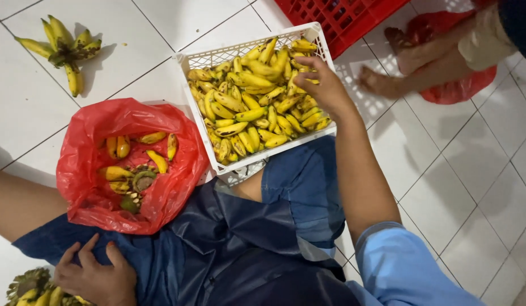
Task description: Sorting, trimming, and cleaning bananas from a plastic crate into a red bag while sitting on the floor.
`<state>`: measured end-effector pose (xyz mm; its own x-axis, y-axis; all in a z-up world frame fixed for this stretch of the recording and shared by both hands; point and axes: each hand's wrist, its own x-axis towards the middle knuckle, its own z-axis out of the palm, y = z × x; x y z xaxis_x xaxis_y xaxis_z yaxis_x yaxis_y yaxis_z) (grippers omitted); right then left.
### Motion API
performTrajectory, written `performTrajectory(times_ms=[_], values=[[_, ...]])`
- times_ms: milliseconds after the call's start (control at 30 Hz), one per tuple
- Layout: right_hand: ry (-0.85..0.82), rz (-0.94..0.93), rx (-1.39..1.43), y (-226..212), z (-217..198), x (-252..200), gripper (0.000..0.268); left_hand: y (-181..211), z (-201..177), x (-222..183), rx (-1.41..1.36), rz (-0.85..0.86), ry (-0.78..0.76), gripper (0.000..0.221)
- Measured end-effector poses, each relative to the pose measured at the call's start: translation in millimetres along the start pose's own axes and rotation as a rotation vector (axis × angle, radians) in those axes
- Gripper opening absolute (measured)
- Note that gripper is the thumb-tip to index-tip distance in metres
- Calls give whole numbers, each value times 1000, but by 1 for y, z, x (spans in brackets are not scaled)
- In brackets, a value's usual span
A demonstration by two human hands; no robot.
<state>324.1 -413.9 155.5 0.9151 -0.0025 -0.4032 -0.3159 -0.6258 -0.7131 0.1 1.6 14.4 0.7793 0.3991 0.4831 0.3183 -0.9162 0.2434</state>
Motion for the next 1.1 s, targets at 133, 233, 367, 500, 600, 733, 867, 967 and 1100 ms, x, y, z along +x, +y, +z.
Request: performTrajectory(times_ms=[133,233,367,500,600,733,867,967,1100], values=[[152,2,-149,69,-14,20,26,5,-1,6,-25,25,27,22],[138,285,-411,114,-7,32,11,6,-1,5,-29,40,39,20],[100,313,-530,160,15,38,38,2,0,1,69,11,-4,24],[273,225,22,144,20,19,14,3,3,3,4,35,52,24],[326,211,623,150,24,13,20,7,-1,4,46,14,31,22],[275,176,1157,168,28,15,28,4,3,0,63,-16,17,21],[50,55,1312,165,35,19,27,-1,5,-4,109,-6,18,22],[25,57,1333,154,39,17,38,0,5,-3,101,-7,18,22],[66,34,1206,135,43,5,30,2,2,0,73,24,23,22]])
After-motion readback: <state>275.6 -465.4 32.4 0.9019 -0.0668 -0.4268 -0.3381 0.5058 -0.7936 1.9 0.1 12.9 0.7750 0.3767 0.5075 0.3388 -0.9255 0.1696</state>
